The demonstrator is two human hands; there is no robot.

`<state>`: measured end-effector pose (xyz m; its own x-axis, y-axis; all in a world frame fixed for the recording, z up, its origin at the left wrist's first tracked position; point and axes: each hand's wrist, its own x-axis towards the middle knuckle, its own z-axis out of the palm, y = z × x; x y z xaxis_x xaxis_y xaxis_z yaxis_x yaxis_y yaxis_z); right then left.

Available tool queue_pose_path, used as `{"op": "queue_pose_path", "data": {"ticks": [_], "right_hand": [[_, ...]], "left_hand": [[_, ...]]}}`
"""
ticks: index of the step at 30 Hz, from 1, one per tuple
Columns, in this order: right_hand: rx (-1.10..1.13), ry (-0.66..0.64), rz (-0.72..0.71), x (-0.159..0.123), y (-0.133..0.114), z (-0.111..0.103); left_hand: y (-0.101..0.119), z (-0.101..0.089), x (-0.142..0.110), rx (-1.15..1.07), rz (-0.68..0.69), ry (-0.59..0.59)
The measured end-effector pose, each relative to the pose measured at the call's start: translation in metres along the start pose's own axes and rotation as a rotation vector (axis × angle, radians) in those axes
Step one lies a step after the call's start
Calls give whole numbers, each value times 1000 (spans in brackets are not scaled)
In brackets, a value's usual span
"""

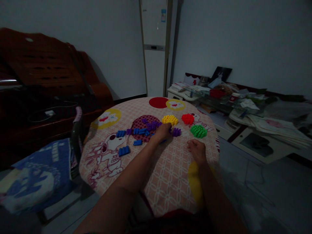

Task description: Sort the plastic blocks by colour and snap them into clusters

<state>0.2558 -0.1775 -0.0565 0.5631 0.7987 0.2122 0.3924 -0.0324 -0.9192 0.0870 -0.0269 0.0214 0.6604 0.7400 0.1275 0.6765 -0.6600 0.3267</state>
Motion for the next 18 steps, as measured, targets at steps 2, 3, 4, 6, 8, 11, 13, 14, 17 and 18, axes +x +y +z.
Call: {"op": "queue_pose_path", "data": {"ticks": [2,3,4,6,8,11,13,14,17,18], "right_hand": [[2,-1,-4,0,-1,0],[6,-2,-5,0,-1,0],[9,-3,-6,0,-1,0],[2,1,-8,0,0,0],[-16,5,-12,1,2,0],[-33,5,-15,2,4,0],[-28,2,-10,2,4,0],[-24,0,-8,2,4,0],[-21,-4,-6,1,2,0],[-22,-4,-8,0,1,0]], "left_hand": [[-3,3,-2,-57,13,-4],[-4,4,-2,-89,20,-7],[-6,5,-2,-117,25,-10],[-8,6,0,-163,32,-1],[-8,8,4,-188,39,25],[-8,15,11,-217,52,70],[-8,21,15,-246,63,98],[-8,24,17,-262,72,109],[-10,34,23,-291,105,124],[-11,37,24,-297,116,124]]}}
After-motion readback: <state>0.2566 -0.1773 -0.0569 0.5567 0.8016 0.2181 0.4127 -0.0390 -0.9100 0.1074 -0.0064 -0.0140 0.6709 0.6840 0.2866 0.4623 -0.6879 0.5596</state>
